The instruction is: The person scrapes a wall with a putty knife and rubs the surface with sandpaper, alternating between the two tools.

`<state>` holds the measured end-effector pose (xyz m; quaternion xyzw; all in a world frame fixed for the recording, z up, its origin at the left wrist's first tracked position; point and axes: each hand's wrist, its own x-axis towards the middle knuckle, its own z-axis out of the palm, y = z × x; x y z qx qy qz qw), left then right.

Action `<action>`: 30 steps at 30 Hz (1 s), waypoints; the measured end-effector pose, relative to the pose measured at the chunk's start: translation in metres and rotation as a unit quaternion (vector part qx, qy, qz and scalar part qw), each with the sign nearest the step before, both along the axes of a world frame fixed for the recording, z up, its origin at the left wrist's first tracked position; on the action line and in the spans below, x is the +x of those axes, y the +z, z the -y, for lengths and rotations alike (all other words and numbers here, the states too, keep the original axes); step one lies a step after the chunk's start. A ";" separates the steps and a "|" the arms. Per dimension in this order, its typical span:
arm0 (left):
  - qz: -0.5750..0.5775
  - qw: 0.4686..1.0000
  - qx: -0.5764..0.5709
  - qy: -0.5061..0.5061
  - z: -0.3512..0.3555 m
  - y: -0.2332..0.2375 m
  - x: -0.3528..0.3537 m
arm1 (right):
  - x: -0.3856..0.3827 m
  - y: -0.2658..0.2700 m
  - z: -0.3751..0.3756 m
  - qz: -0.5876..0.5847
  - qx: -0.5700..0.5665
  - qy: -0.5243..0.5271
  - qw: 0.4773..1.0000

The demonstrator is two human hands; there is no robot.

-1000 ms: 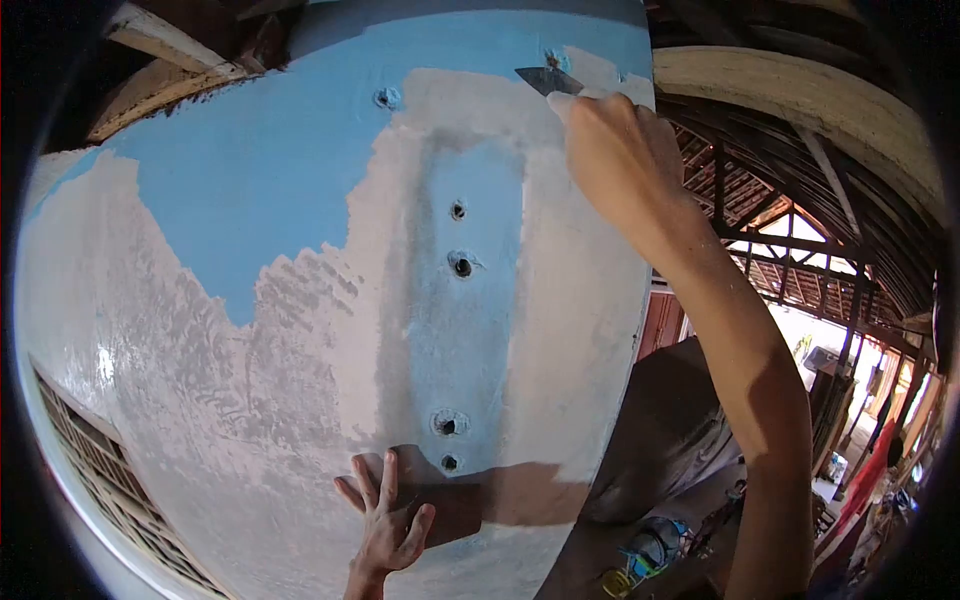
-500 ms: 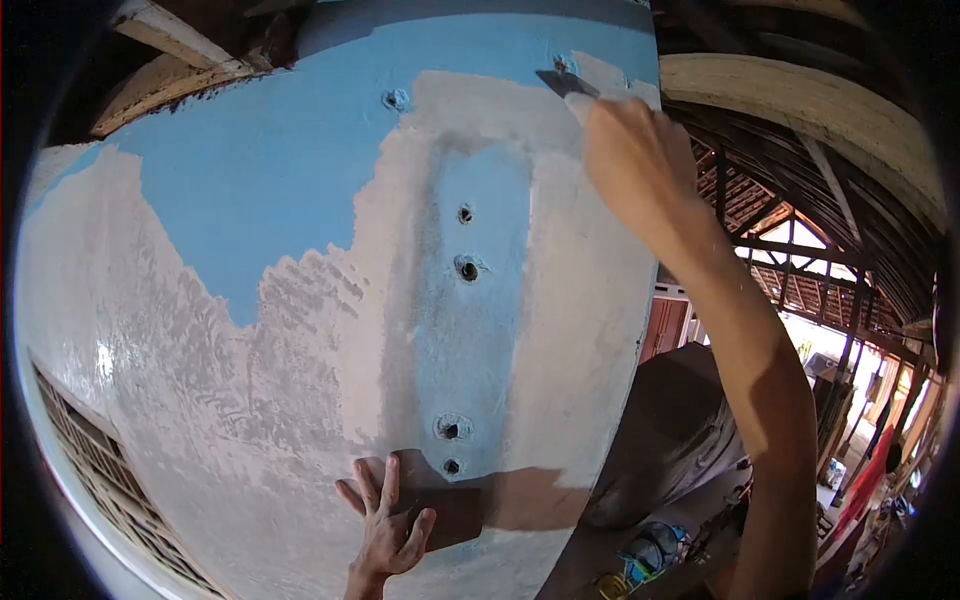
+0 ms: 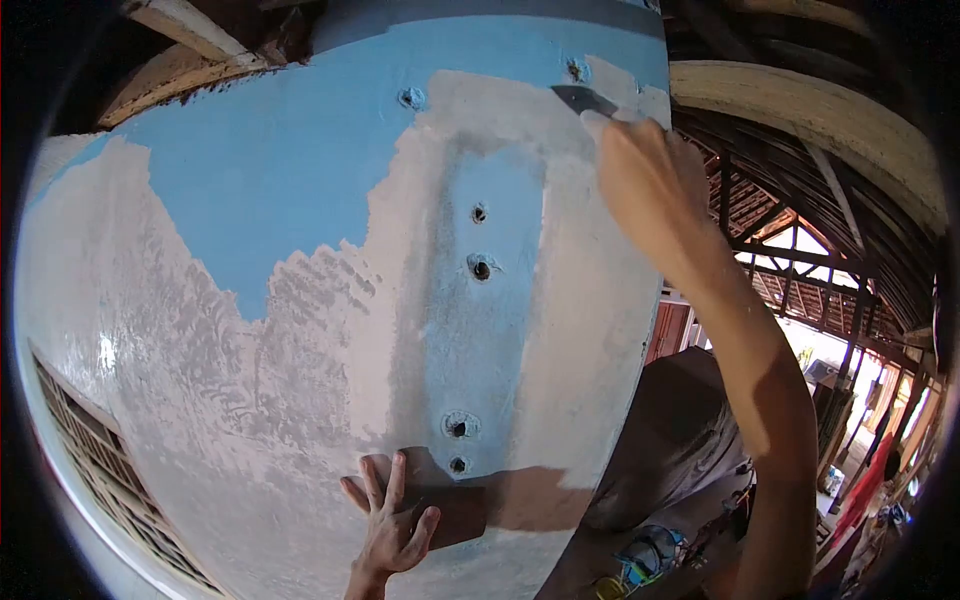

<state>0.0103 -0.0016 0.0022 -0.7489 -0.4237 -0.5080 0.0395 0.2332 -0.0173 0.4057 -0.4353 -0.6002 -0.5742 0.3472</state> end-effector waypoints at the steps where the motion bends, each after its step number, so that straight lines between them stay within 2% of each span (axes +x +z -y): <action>1: 0.000 1.000 0.003 -0.001 -0.001 0.000 0.000 | 0.002 0.002 -0.001 -0.006 0.017 0.012 1.000; 4: 0.001 1.000 -0.019 -0.004 0.003 0.005 0.000 | 0.003 0.013 0.001 -0.018 -0.021 0.003 1.000; 7: -0.010 1.000 -0.021 0.003 0.004 0.006 -0.002 | -0.001 -0.004 0.008 0.008 -0.036 -0.021 0.999; 11: -0.011 0.999 -0.045 0.005 0.009 0.011 0.000 | 0.006 -0.001 0.006 0.002 -0.011 0.008 1.000; 16: 0.000 1.000 0.002 0.002 0.001 0.003 -0.001 | 0.008 -0.015 -0.009 0.021 0.051 0.011 0.998; 22: 0.005 1.000 -0.003 0.002 0.005 0.006 0.002 | 0.004 0.009 0.009 -0.005 -0.023 0.015 1.000; 25: -0.002 1.000 -0.008 0.001 0.004 0.005 -0.001 | 0.010 -0.010 -0.005 0.042 0.031 0.011 0.999; 28: 0.000 1.000 -0.013 0.003 0.003 0.006 0.001 | 0.011 0.007 -0.011 0.018 0.064 0.049 0.997; 30: 0.003 1.000 -0.017 0.002 0.003 0.005 0.001 | 0.008 0.012 -0.004 0.008 0.014 0.018 1.000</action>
